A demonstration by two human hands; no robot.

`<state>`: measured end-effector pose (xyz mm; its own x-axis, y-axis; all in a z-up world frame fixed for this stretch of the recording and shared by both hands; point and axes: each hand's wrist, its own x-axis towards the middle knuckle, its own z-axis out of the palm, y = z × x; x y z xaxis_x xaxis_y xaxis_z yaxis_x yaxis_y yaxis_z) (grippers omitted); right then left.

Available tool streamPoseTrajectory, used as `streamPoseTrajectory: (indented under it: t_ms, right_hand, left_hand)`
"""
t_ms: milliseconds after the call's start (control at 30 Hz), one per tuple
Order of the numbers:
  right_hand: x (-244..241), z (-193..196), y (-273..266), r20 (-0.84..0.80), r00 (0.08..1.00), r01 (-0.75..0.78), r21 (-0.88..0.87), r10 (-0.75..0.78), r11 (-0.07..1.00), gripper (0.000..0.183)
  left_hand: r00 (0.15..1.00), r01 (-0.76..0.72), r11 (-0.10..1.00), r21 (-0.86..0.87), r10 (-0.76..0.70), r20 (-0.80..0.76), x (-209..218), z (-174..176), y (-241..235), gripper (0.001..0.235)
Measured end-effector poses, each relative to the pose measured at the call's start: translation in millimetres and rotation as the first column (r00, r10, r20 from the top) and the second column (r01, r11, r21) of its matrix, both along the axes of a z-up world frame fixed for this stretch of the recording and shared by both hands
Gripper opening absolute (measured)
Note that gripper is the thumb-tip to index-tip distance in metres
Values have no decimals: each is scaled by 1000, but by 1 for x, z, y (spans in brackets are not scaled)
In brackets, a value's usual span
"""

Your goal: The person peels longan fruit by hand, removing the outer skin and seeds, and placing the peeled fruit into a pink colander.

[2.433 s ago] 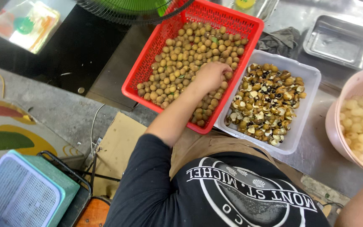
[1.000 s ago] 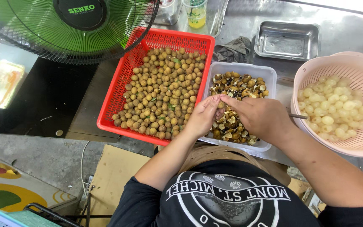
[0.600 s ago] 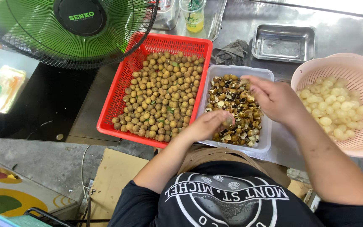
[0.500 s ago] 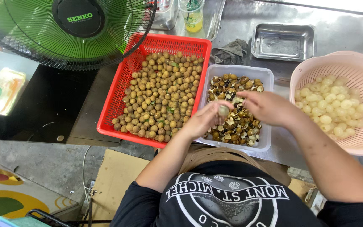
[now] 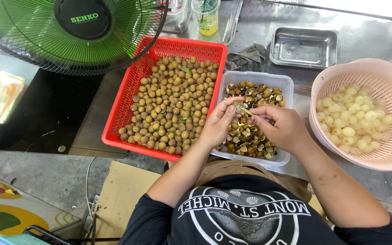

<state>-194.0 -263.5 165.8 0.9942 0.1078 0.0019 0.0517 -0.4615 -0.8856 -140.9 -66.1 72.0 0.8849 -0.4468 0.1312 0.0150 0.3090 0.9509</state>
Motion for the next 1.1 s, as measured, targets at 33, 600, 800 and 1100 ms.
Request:
streamPoseTrajectory:
  t_ms: [33,600,800,1100]
  right_hand:
    - [-1,1,1,23,1000,8,-53,-7,999,24]
    - [-11,4,23,622,762,136,-426,180,895,12]
    - [-15,4,21,538,785,84,-582,307,809,12]
    - [-14,-11,12,505,787,82,-655,354,752,4]
  left_hand:
    - [1000,-30,999,16,30,1,-1,1,-1,33]
    - [854,-299,875,380,67,516,5,1,10,37]
    - [949,313,784,536,-286,-135,39,-26,14,64]
    - [839,-221,861,458,-72,539,-8,-8,17,36]
